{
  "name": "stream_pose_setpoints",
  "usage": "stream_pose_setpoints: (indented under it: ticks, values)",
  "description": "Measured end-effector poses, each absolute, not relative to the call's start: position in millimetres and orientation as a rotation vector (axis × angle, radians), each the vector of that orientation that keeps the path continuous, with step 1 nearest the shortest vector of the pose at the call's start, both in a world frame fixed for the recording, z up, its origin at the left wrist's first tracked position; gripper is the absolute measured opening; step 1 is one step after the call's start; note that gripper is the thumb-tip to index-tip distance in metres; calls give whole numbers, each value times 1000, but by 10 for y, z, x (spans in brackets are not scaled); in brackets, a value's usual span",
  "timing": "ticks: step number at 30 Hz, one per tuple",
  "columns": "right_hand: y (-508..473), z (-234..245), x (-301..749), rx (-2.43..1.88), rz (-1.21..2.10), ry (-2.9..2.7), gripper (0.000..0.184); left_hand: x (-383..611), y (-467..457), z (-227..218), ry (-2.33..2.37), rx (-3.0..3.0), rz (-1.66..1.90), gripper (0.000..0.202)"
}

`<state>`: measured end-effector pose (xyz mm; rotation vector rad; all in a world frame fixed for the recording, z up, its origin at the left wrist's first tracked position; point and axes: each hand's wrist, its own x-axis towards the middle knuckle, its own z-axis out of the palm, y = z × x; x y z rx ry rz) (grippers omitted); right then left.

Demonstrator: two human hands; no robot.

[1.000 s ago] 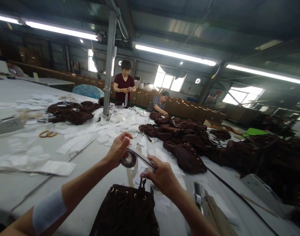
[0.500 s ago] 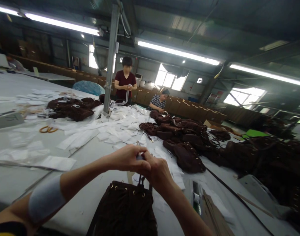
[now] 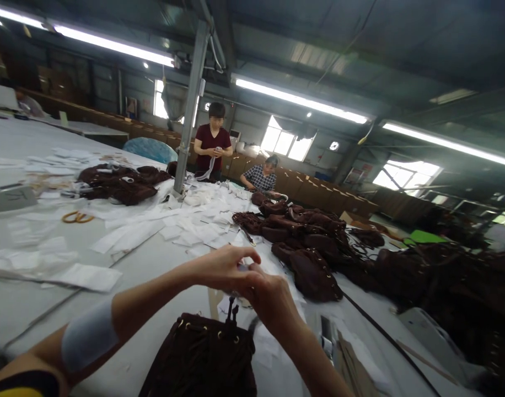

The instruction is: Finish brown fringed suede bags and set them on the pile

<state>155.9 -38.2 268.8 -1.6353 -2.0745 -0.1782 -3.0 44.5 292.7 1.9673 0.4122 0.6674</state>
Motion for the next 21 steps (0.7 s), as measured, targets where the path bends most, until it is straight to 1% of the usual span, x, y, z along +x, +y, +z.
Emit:
stream_pose_setpoints:
  ticks: [2,3,5,7,9,11,13,16,18,21]
  values:
    - [-383,2749,1536,-1559,-117,-2063,18,-15,392,3002,416,1969,737,31]
    - [-379,2773,1512,-1538,-81,-2001,21,15,355,3027,413,1889,796,30]
    - [-366,2784,1456,-1519,-27,-1839,31,101,288,3035,405,1617,952,31]
    - [-353,2732,1414,-1487,27,-1706,34,189,264,2982,397,1293,1141,36]
    - [-341,2633,1415,-1449,86,-1636,34,241,301,2892,392,1080,1241,39]
    - [-334,2524,1472,-1501,104,-1658,34,241,390,2801,411,1144,1164,42]
    - [-333,2440,1564,-1659,49,-1783,30,202,493,2742,458,1458,932,44]
    - [-327,2403,1686,-1772,18,-2025,17,154,578,2725,463,1937,628,38]
    - [-305,2428,1722,-1724,90,-2045,13,185,566,2727,428,2004,612,33]
    - [-247,2473,1731,-1649,210,-1890,23,335,500,2653,444,1683,789,32]
